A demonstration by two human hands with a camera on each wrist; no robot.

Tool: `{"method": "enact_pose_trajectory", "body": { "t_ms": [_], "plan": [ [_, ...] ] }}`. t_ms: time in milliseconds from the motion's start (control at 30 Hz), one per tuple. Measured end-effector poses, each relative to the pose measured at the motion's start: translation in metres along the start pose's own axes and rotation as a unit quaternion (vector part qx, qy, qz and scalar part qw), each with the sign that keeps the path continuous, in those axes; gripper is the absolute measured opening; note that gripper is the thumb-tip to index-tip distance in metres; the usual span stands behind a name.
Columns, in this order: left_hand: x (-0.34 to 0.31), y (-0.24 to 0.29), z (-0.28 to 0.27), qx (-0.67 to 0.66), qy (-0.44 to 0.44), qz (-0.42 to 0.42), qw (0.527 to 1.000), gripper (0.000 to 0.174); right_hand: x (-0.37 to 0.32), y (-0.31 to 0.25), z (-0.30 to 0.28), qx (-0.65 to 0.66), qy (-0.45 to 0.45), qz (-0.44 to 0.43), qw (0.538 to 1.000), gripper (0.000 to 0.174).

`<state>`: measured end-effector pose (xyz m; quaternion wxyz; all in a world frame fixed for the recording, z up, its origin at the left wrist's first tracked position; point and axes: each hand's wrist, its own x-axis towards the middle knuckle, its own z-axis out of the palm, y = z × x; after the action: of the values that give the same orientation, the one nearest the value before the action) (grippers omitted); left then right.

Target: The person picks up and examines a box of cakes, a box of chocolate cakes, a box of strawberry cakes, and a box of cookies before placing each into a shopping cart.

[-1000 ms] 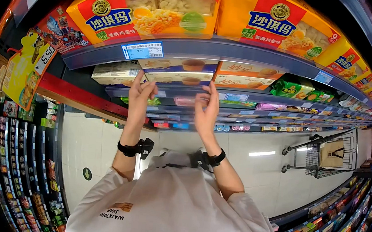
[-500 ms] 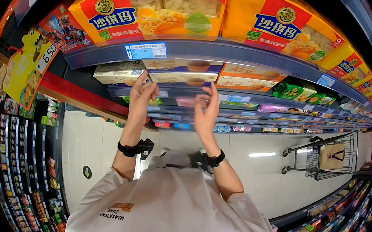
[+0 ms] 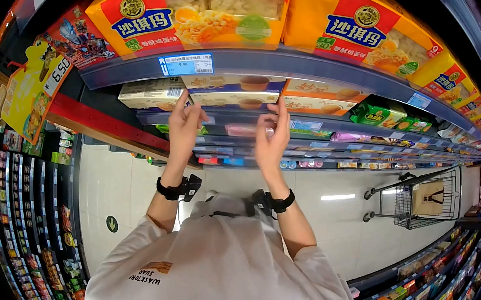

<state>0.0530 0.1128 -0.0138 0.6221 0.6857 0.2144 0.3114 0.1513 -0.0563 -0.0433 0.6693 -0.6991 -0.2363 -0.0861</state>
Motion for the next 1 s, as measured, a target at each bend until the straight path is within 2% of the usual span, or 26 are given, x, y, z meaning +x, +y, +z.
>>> {"method": "enact_pose_trajectory", "body": {
  "t_ms": [333,433,633,833,1000],
  "plan": [
    [0.018,-0.001,0.0,0.186,0.097,0.074,0.975,0.041,-0.001,0.003,-0.004,-0.004,-0.012,0.001,1.0,0.063],
    [0.019,0.009,0.0,0.223,0.099,0.045,0.969,0.036,-0.001,0.004,-0.004,0.003,-0.013,0.002,1.0,0.062],
    [0.021,0.006,0.001,0.227,0.107,0.058,0.966,0.036,0.0,0.007,-0.006,0.004,-0.013,0.0,1.0,0.062],
    [0.006,0.013,0.006,0.209,0.092,0.037,0.973,0.045,0.001,0.009,-0.009,0.007,-0.017,0.0,1.0,0.062],
    [-0.004,0.011,0.013,0.063,0.059,0.004,0.996,0.057,-0.002,0.015,-0.008,0.011,-0.017,0.005,1.0,0.062]
  ]
}}
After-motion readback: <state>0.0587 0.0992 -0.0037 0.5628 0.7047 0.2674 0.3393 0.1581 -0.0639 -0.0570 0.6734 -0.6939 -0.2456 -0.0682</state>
